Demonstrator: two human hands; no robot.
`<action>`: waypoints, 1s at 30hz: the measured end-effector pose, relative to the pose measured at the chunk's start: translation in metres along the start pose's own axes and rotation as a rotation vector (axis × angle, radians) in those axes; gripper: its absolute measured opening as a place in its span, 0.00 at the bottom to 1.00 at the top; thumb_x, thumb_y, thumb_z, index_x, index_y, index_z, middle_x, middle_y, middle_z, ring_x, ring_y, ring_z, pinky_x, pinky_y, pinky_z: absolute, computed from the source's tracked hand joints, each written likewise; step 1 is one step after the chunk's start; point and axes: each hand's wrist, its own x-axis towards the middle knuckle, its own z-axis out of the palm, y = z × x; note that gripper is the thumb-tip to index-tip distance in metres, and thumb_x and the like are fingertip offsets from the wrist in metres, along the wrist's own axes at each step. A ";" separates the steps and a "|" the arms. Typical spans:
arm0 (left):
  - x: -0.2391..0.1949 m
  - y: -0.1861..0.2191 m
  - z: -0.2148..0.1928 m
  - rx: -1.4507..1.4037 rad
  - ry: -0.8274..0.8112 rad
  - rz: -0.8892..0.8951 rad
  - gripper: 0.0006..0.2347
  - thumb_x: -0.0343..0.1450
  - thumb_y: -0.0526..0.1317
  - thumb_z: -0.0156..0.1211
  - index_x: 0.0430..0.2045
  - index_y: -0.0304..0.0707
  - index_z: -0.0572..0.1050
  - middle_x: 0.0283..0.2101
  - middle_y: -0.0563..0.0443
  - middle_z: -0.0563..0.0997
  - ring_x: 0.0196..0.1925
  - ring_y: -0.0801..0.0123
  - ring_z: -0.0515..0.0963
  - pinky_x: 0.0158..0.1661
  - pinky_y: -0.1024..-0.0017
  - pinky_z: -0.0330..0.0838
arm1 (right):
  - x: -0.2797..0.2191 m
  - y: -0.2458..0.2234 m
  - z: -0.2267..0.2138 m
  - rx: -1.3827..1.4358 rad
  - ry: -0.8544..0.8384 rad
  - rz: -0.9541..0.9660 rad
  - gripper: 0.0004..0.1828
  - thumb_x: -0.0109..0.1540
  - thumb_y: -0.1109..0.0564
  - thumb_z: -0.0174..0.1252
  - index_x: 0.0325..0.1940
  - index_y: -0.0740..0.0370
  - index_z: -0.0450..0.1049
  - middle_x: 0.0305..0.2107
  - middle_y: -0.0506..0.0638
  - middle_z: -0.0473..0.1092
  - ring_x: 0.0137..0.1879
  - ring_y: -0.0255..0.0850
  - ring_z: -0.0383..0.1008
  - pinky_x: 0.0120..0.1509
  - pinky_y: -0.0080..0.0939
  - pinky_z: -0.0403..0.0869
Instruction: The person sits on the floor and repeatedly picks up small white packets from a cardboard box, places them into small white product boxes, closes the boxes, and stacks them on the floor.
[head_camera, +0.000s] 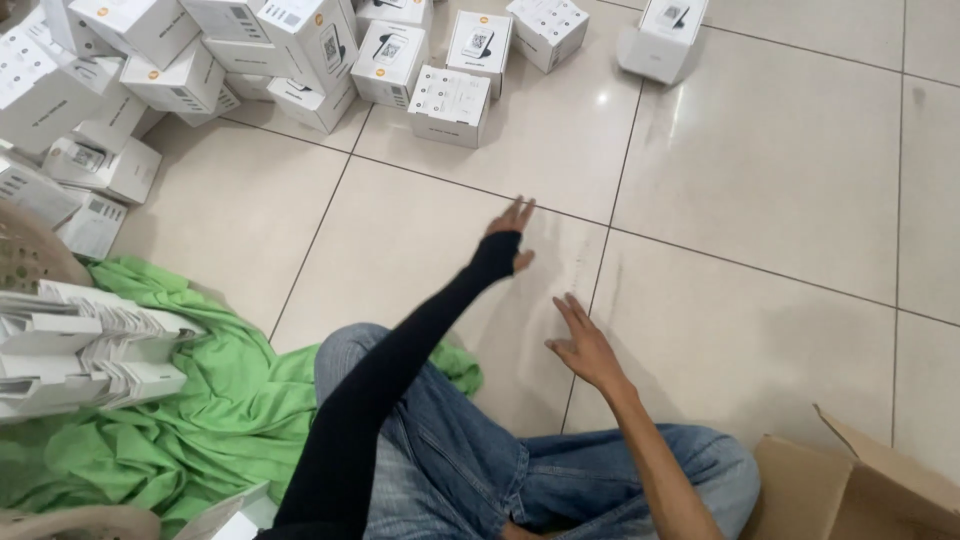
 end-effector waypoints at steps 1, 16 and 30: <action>0.022 -0.032 -0.011 0.004 -0.003 0.004 0.47 0.60 0.45 0.67 0.75 0.43 0.46 0.76 0.28 0.48 0.76 0.38 0.54 0.68 0.43 0.53 | 0.022 0.009 0.011 0.005 0.004 -0.001 0.46 0.57 0.46 0.59 0.78 0.43 0.50 0.80 0.48 0.39 0.67 0.51 0.68 0.65 0.52 0.74; 0.125 -0.132 -0.095 0.560 -0.211 -0.406 0.65 0.47 0.74 0.72 0.77 0.58 0.36 0.74 0.22 0.24 0.75 0.22 0.25 0.63 0.21 0.37 | 0.176 0.004 -0.001 0.230 -0.008 -0.134 0.36 0.65 0.37 0.53 0.77 0.45 0.60 0.77 0.47 0.53 0.85 0.45 0.41 0.86 0.53 0.33; -0.143 0.029 -0.054 -0.084 -0.700 0.046 0.34 0.55 0.55 0.76 0.57 0.48 0.77 0.53 0.42 0.82 0.56 0.55 0.78 0.55 0.63 0.69 | 0.075 0.018 0.049 0.551 0.225 0.009 0.36 0.67 0.37 0.44 0.78 0.48 0.53 0.74 0.49 0.54 0.80 0.46 0.49 0.79 0.49 0.52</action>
